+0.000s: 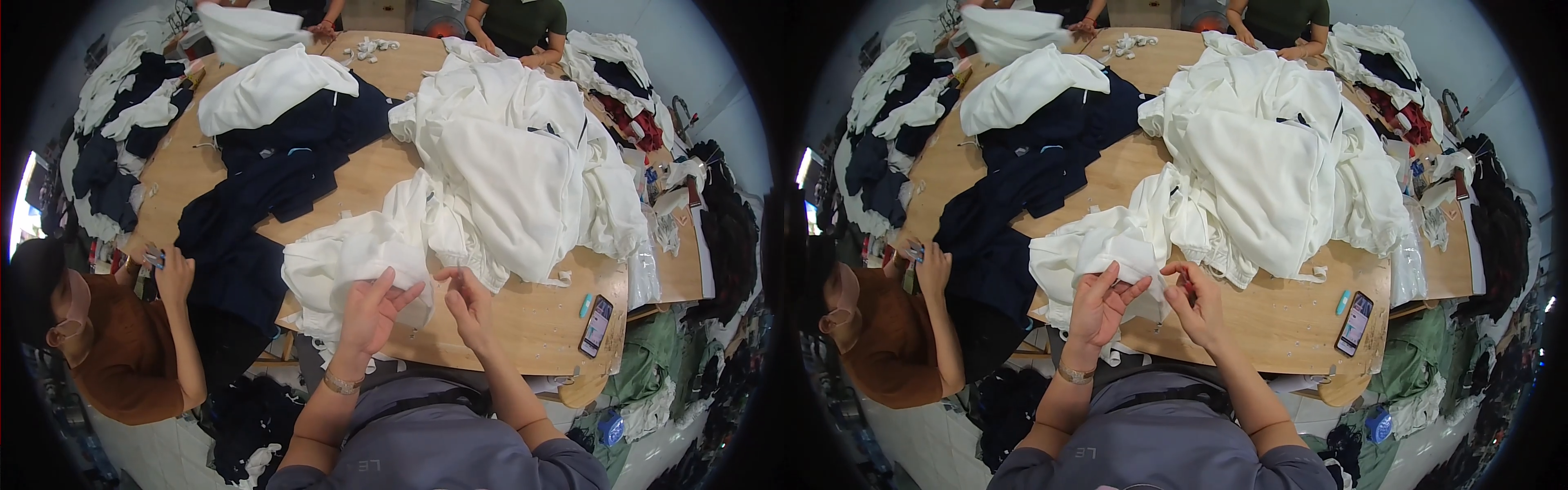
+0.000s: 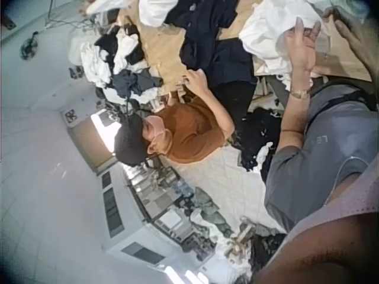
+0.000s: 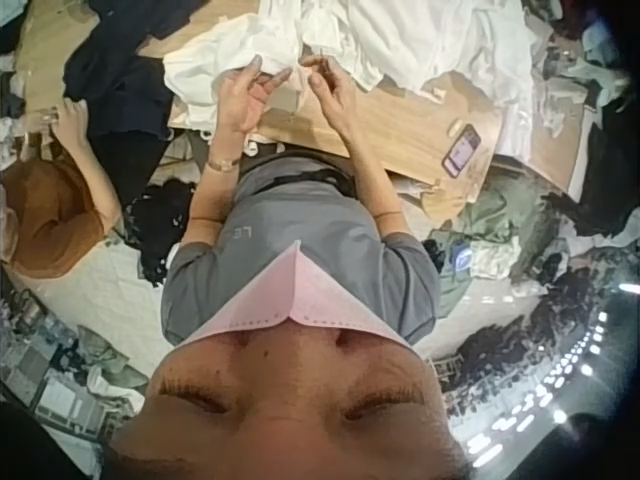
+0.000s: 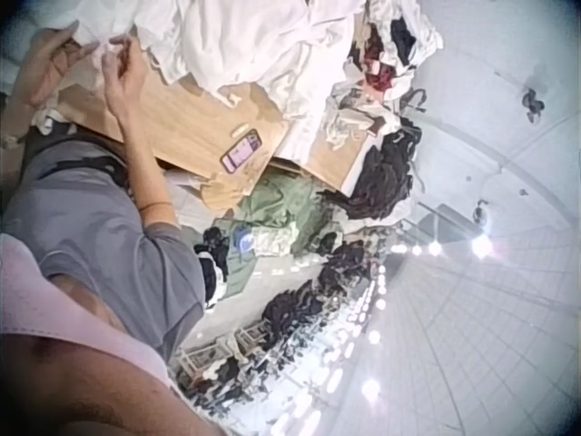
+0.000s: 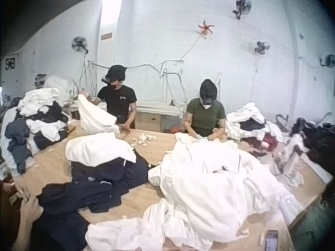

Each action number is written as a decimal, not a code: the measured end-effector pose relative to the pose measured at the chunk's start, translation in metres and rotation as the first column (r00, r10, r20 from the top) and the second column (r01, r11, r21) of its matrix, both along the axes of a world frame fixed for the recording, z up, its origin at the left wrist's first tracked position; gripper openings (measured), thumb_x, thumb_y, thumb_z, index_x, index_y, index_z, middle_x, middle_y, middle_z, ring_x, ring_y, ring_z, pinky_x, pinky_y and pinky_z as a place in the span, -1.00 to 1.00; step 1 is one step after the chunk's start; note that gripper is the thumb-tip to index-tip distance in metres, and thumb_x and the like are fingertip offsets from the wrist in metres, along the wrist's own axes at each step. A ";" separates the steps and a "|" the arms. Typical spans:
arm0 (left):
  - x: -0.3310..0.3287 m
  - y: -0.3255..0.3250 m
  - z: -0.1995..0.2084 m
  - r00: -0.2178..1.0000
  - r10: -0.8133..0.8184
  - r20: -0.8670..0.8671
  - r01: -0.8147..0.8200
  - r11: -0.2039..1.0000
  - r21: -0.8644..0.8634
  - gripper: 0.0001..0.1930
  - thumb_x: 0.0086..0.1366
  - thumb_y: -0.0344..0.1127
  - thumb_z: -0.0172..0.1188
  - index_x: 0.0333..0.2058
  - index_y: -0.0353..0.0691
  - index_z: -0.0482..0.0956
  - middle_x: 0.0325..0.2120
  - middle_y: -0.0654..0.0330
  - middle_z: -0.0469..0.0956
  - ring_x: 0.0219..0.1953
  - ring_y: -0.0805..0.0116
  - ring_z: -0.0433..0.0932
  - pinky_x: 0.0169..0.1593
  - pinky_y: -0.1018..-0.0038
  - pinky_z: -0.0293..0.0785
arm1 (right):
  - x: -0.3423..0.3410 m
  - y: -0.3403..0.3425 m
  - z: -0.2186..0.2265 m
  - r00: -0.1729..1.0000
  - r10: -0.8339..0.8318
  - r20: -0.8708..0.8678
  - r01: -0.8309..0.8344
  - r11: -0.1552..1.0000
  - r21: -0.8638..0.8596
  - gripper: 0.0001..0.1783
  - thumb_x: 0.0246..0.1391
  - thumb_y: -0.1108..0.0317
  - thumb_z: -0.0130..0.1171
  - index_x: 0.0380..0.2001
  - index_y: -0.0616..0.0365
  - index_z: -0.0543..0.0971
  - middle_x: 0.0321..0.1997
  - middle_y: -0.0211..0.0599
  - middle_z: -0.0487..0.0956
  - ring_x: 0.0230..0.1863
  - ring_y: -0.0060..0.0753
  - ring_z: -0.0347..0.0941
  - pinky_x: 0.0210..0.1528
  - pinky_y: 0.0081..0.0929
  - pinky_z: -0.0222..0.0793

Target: Using scissors to trim loose threads and excess fabric from the waistband of white shorts.

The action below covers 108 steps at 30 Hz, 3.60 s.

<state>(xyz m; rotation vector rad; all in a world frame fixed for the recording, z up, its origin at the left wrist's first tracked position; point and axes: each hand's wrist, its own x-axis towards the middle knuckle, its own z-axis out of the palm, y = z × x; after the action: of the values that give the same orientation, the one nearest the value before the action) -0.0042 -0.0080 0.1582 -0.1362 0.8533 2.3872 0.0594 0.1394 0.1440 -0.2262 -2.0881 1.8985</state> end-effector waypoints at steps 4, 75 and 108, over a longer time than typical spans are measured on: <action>0.001 0.002 0.001 0.996 0.008 -0.085 -0.014 0.998 -0.067 -0.80 0.25 -0.44 -0.05 -0.22 -0.47 0.41 -0.32 0.11 0.51 -0.28 0.36 0.51 -0.01 0.29 0.43 | -0.007 0.003 -0.009 0.998 0.036 -0.060 -0.013 0.936 0.352 -0.73 -0.03 0.20 0.14 -0.44 0.21 0.45 -0.67 -0.35 0.29 -0.63 -0.40 0.20 -0.55 -0.54 0.08; -0.004 0.001 0.006 0.988 -0.025 -0.155 0.007 0.993 -0.114 -0.73 0.25 -0.42 -0.02 -0.11 -0.48 0.35 -0.19 0.05 0.46 -0.17 0.34 0.47 -0.06 0.41 0.41 | -0.013 0.012 0.009 0.995 0.044 -0.085 0.010 0.833 0.553 -0.74 -0.15 0.27 0.24 -0.54 0.20 0.42 -0.69 -0.26 0.42 -0.68 -0.33 0.36 -0.63 -0.50 0.20; -0.003 -0.003 -0.001 0.971 -0.108 -0.214 0.068 0.980 -0.187 -0.68 0.25 -0.39 -0.01 -0.05 -0.40 0.31 -0.16 0.06 0.45 -0.15 0.30 0.48 -0.09 0.40 0.44 | -0.016 0.011 0.001 0.995 0.075 -0.062 -0.020 0.780 0.625 -0.67 -0.09 0.14 0.18 -0.61 0.17 0.38 -0.76 -0.28 0.34 -0.74 -0.28 0.29 -0.67 -0.44 0.15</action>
<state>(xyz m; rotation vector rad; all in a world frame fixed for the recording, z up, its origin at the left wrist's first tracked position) -0.0075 -0.0108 0.1576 0.1003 1.1548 2.2684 0.0431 0.1503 0.1450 0.0637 -2.5395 1.1013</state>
